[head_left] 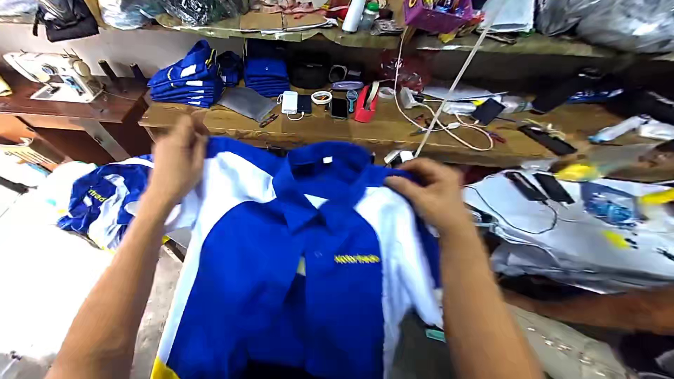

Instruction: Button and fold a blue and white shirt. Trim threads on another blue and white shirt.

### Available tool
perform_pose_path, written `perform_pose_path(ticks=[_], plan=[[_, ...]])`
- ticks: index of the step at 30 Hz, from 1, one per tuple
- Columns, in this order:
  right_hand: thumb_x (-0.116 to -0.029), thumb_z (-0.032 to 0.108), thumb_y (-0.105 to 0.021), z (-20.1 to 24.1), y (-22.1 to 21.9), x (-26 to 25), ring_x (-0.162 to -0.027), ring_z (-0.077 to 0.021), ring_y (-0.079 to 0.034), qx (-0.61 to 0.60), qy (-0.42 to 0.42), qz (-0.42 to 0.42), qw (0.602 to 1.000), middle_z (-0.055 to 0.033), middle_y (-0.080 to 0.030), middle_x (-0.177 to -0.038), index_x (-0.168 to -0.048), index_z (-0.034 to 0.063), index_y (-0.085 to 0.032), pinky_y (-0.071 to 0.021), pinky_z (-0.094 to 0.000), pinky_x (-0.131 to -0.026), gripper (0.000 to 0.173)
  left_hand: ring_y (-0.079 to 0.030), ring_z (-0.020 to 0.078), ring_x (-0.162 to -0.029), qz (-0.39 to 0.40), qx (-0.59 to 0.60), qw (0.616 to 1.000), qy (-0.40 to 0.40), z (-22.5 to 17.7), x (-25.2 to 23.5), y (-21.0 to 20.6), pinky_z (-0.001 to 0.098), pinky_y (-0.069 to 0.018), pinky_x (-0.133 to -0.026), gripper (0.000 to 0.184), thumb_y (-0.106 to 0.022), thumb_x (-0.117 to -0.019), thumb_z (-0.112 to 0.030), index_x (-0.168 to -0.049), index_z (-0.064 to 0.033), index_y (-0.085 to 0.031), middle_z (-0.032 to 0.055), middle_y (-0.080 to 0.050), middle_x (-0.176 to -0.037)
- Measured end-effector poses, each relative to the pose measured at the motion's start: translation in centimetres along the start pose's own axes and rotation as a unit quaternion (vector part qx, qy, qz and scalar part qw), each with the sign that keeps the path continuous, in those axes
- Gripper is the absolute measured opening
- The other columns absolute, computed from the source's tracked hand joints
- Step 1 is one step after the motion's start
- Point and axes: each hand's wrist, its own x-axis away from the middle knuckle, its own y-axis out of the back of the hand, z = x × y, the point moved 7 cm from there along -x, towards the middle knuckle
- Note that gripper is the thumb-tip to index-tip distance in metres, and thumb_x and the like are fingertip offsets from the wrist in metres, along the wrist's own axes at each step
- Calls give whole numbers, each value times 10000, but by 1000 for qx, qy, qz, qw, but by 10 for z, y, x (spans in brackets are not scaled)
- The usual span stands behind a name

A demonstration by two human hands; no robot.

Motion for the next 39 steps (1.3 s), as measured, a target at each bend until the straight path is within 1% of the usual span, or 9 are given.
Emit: perform_pose_path(ticks=[4,9,15,20,23,28,33,37,39], plan=[[-927,208,-757,-131,-133,27,-1238,-387,-610,124,-177,126,968,-230,-652,-1297,-1305,24,-665,-471,-613,-1069,430,-586,502,-1215,183,-11,979,94,104,38,-178,712,-455,-1005,363,-623,-1015,-212,-1319,-14,-632,293,-621,-1290],[-979,189,-661,-172,-228,69,-1334,-404,-550,93,-269,318,905,-241,-615,-1384,-1377,32,-632,-389,-581,-1153,429,-574,409,-1302,401,87,903,124,129,81,-284,584,-418,-1130,385,-564,-1041,-231,-1329,14,-633,255,-625,-1348],[-1015,217,-621,-166,-242,9,-1049,-361,-690,137,-278,200,929,-206,-712,-1110,-1182,-8,-697,-532,-570,-963,290,-674,438,-1092,375,58,901,210,100,31,-304,672,-499,-941,476,-546,-1032,-449,-1123,-13,-713,236,-718,-1083],[-979,151,-666,-173,-287,-33,-1306,-378,-581,170,-235,228,929,-187,-656,-1349,-1377,69,-640,-423,-581,-1121,406,-663,442,-1116,423,11,884,199,73,2,-346,676,-491,-925,651,-600,-942,-636,-1208,-48,-682,235,-709,-1139],[-971,247,-698,-189,-311,-36,-1318,-382,-562,176,-235,282,913,-168,-656,-1353,-1337,105,-677,-413,-628,-1086,393,-651,450,-1147,447,4,876,180,69,-4,-366,678,-489,-938,598,-636,-956,-559,-1291,-65,-649,237,-693,-1202],[-984,237,-662,-173,-313,-58,-966,-375,-709,224,-165,227,933,-163,-744,-940,-996,58,-734,-511,-597,-884,193,-683,451,-1073,415,-41,891,179,60,-19,-367,663,-520,-864,339,-533,-1034,-328,-1171,-77,-714,232,-722,-1120],[-1043,514,-512,-202,-282,-58,-1339,-406,-526,84,-226,256,936,-157,-585,-1449,-1552,245,-469,-409,-688,-1051,577,-655,422,-1126,370,150,900,176,91,-24,-351,661,-512,-962,530,-697,-972,-359,-1372,-42,-553,232,-666,-1223],[-1032,345,-607,-238,-232,-1,-1375,-425,-508,130,-248,300,912,-219,-560,-1463,-1529,108,-483,-385,-644,-1131,564,-493,451,-1363,363,19,917,166,163,22,-321,712,-372,-1073,579,-677,-974,-398,-1450,-90,-557,218,-557,-1450],[-990,353,-654,-245,-220,38,-1297,-447,-557,167,-268,311,896,-256,-606,-1367,-1432,38,-570,-423,-653,-1073,549,-541,438,-1317,367,-23,913,175,182,49,-312,663,-384,-1084,527,-645,-987,-406,-1375,-51,-610,229,-613,-1371]])
